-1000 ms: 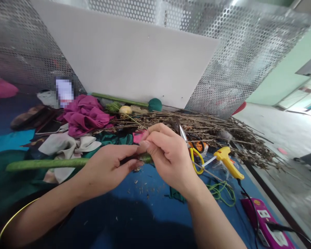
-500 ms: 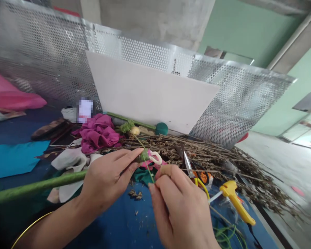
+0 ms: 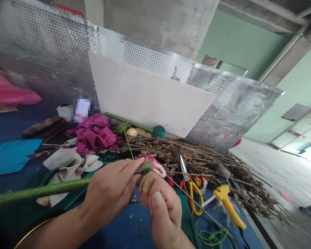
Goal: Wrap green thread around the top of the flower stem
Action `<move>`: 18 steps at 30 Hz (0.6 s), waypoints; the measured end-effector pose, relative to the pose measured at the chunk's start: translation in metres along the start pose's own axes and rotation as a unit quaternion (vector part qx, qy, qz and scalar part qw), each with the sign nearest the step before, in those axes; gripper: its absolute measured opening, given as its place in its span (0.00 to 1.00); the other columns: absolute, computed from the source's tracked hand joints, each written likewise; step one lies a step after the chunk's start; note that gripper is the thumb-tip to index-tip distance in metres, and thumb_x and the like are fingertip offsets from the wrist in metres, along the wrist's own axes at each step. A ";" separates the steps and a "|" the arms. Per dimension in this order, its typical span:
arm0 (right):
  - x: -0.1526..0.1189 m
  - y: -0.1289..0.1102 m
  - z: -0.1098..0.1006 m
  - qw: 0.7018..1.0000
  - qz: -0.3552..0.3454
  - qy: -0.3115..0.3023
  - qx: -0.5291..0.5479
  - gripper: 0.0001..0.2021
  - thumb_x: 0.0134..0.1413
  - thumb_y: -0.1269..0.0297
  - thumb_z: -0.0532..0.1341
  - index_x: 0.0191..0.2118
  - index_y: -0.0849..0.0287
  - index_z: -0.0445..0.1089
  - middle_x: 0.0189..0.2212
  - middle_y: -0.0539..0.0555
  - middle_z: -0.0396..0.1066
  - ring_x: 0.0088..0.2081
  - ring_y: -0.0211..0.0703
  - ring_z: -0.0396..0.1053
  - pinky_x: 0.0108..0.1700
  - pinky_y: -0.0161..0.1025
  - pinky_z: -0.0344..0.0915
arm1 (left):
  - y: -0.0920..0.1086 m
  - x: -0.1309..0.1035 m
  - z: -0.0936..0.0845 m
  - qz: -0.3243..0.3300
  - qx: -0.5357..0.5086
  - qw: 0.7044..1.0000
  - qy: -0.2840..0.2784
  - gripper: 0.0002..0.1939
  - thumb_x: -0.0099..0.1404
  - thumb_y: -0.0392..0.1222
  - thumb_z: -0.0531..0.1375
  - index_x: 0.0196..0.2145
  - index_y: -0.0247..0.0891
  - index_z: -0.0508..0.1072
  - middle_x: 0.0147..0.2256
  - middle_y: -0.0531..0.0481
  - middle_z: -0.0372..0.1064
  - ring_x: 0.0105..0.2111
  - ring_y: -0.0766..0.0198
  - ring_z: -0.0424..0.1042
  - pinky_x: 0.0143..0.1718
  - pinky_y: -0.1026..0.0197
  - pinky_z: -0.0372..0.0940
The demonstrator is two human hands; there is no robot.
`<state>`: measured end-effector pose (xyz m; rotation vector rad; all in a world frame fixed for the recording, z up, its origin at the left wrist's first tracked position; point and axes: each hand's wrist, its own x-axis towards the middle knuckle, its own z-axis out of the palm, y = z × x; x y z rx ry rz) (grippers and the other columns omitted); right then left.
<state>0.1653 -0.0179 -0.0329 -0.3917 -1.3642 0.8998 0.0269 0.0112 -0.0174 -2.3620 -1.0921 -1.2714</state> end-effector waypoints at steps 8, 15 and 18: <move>-0.017 0.000 0.010 0.985 -0.028 0.064 -0.156 0.14 0.66 0.68 0.45 0.27 0.57 0.58 0.22 0.48 0.50 0.25 0.39 0.53 0.27 0.39 0.52 | 0.003 -0.002 -0.002 -0.024 -0.021 0.998 -0.059 0.13 0.70 0.36 0.49 0.47 0.34 0.69 0.33 0.46 0.73 0.31 0.56 0.73 0.31 0.55 0.67; -0.014 0.008 0.016 0.981 -0.005 0.109 -0.161 0.15 0.66 0.64 0.47 0.26 0.56 0.59 0.21 0.48 0.52 0.24 0.40 0.53 0.25 0.39 0.53 | -0.001 0.003 -0.005 -0.082 -0.053 0.990 -0.104 0.11 0.68 0.37 0.51 0.44 0.37 0.71 0.35 0.48 0.75 0.32 0.54 0.74 0.32 0.54 0.67; -0.007 0.004 0.020 0.994 -0.022 0.084 -0.065 0.16 0.66 0.66 0.45 0.26 0.56 0.58 0.22 0.49 0.54 0.26 0.40 0.55 0.26 0.38 0.55 | -0.004 0.012 -0.018 -0.148 -0.095 0.972 -0.155 0.12 0.65 0.39 0.57 0.47 0.42 0.71 0.38 0.52 0.77 0.37 0.55 0.76 0.36 0.55 0.67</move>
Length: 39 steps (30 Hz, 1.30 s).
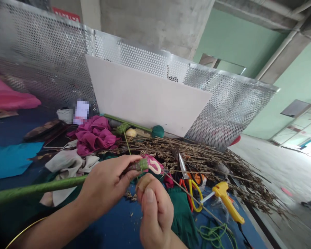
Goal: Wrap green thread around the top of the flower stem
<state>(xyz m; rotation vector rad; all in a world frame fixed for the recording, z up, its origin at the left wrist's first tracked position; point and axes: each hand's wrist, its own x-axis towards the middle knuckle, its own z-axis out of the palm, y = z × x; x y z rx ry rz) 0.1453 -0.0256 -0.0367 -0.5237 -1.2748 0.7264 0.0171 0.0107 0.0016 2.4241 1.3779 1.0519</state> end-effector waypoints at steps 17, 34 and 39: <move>-0.004 -0.011 -0.002 0.989 -0.093 -0.086 -0.080 0.09 0.64 0.69 0.49 0.34 0.57 0.65 0.29 0.54 0.65 0.38 0.48 0.68 0.39 0.50 0.67 | -0.003 0.006 -0.026 0.001 -0.009 0.998 -0.061 0.10 0.67 0.43 0.54 0.44 0.42 0.72 0.37 0.52 0.75 0.36 0.57 0.73 0.33 0.59 0.60; 0.006 0.000 0.007 0.979 0.082 0.069 0.174 0.15 0.63 0.65 0.50 0.23 0.57 0.57 0.22 0.48 0.52 0.27 0.40 0.60 0.25 0.35 0.62 | 0.000 0.010 -0.029 -0.026 -0.081 0.992 -0.088 0.10 0.68 0.46 0.56 0.40 0.41 0.75 0.33 0.53 0.77 0.32 0.61 0.73 0.33 0.63 0.63; 0.008 -0.013 0.006 0.974 0.101 0.071 0.188 0.16 0.64 0.65 0.48 0.23 0.57 0.57 0.20 0.48 0.51 0.24 0.37 0.57 0.23 0.33 0.61 | -0.001 0.010 -0.029 -0.015 -0.080 0.993 -0.085 0.10 0.69 0.43 0.54 0.41 0.42 0.74 0.36 0.52 0.77 0.35 0.60 0.74 0.37 0.62 0.65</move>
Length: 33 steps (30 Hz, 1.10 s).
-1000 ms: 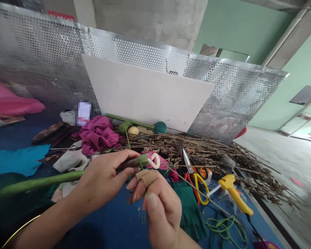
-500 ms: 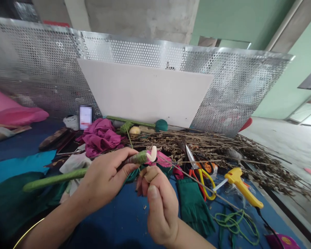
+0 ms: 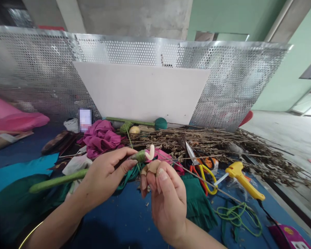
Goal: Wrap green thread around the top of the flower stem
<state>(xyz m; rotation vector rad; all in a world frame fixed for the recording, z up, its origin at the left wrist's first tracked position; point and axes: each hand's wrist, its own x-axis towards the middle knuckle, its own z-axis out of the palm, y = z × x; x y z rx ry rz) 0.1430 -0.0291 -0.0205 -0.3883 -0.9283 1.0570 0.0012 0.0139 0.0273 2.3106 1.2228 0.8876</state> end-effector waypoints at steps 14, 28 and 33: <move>-0.003 -0.019 0.010 0.996 -0.048 0.022 -0.067 0.16 0.64 0.69 0.46 0.23 0.57 0.57 0.20 0.49 0.51 0.24 0.39 0.56 0.23 0.35 0.59 | 0.000 0.000 0.004 0.003 0.014 1.000 0.009 0.09 0.68 0.44 0.55 0.39 0.42 0.74 0.34 0.53 0.77 0.34 0.60 0.75 0.33 0.62 0.63; -0.013 0.025 -0.031 0.959 -0.110 -0.158 -0.209 0.09 0.65 0.68 0.48 0.34 0.57 0.62 0.29 0.53 0.61 0.33 0.43 0.61 0.36 0.44 0.60 | 0.004 -0.001 0.004 -0.058 -0.020 0.998 0.008 0.07 0.63 0.47 0.60 0.33 0.44 0.76 0.26 0.58 0.73 0.26 0.66 0.69 0.28 0.64 0.58; -0.003 0.005 -0.006 0.995 0.058 -0.041 0.068 0.14 0.62 0.63 0.54 0.25 0.58 0.65 0.24 0.50 0.60 0.32 0.41 0.65 0.31 0.36 0.66 | 0.002 -0.005 0.006 -0.040 0.013 0.996 0.078 0.07 0.63 0.45 0.60 0.34 0.43 0.76 0.27 0.57 0.74 0.25 0.65 0.69 0.28 0.63 0.57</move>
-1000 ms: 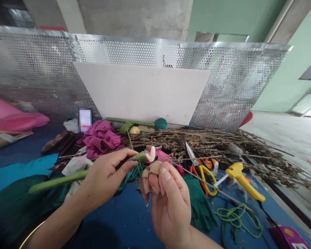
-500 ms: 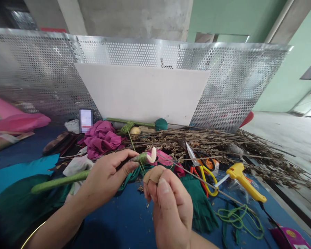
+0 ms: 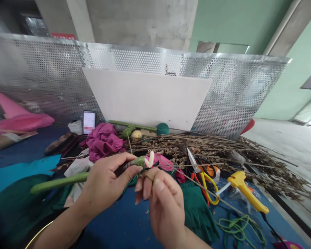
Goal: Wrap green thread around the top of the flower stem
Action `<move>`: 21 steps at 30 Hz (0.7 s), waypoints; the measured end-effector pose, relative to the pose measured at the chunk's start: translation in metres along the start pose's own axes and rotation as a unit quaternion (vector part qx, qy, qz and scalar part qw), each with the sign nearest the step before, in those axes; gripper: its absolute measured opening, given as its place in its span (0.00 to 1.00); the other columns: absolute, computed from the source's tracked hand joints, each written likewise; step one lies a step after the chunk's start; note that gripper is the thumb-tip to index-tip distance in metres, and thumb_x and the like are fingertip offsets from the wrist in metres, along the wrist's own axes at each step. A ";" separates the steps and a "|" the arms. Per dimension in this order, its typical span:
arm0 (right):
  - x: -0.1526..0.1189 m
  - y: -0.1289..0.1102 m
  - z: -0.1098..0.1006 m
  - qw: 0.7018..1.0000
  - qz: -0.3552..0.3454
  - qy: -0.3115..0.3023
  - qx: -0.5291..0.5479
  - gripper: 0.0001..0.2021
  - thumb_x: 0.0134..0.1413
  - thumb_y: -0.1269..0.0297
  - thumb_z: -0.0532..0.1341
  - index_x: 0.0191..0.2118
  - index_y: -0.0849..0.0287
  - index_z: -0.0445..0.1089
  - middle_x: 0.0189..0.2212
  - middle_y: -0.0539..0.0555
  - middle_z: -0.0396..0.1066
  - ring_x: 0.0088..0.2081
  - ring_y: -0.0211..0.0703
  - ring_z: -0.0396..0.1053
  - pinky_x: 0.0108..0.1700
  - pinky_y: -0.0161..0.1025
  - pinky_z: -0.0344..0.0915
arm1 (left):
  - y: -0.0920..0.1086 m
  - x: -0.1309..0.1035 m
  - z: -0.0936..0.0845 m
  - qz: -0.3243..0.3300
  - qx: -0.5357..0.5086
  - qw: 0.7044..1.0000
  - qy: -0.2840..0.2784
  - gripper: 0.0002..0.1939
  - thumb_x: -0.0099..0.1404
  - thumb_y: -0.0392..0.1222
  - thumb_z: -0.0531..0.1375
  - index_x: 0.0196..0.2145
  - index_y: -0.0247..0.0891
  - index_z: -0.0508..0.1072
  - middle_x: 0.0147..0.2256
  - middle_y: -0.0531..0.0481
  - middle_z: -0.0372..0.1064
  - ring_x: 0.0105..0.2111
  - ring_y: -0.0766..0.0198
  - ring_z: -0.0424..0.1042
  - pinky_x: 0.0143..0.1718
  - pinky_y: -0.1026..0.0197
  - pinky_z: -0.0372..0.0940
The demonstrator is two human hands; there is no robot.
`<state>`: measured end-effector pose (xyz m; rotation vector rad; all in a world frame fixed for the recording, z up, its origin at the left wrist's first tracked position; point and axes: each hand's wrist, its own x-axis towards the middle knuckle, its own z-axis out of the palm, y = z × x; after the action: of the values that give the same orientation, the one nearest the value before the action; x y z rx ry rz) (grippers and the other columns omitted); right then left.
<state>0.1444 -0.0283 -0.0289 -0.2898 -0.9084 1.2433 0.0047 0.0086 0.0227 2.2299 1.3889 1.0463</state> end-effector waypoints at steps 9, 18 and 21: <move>0.021 0.021 -0.019 0.932 0.281 0.191 0.129 0.07 0.45 0.67 0.67 0.25 0.60 0.67 0.20 0.46 0.64 0.20 0.30 0.61 0.15 0.25 0.49 | 0.000 -0.005 0.003 0.022 0.002 1.000 -0.013 0.06 0.64 0.45 0.59 0.34 0.43 0.74 0.28 0.57 0.74 0.27 0.65 0.70 0.29 0.64 0.56; 0.038 0.018 -0.045 0.945 0.307 0.063 -0.095 0.16 0.38 0.61 0.71 0.17 0.59 0.64 0.13 0.43 0.53 0.17 0.30 0.48 0.19 0.32 0.44 | 0.004 -0.004 0.014 -0.003 -0.009 0.986 -0.166 0.10 0.65 0.49 0.58 0.31 0.44 0.76 0.23 0.58 0.71 0.23 0.66 0.66 0.25 0.65 0.52; 0.044 0.010 -0.049 0.937 0.331 0.041 -0.107 0.15 0.38 0.62 0.71 0.16 0.60 0.64 0.14 0.44 0.56 0.17 0.29 0.49 0.20 0.32 0.43 | 0.004 -0.002 0.020 -0.009 0.006 0.976 -0.218 0.11 0.64 0.48 0.59 0.27 0.41 0.74 0.22 0.57 0.69 0.23 0.66 0.65 0.25 0.65 0.51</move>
<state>0.1742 0.0278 -0.0473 -0.8690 -0.9047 1.7322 0.0208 0.0075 0.0108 2.2700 1.2179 0.4959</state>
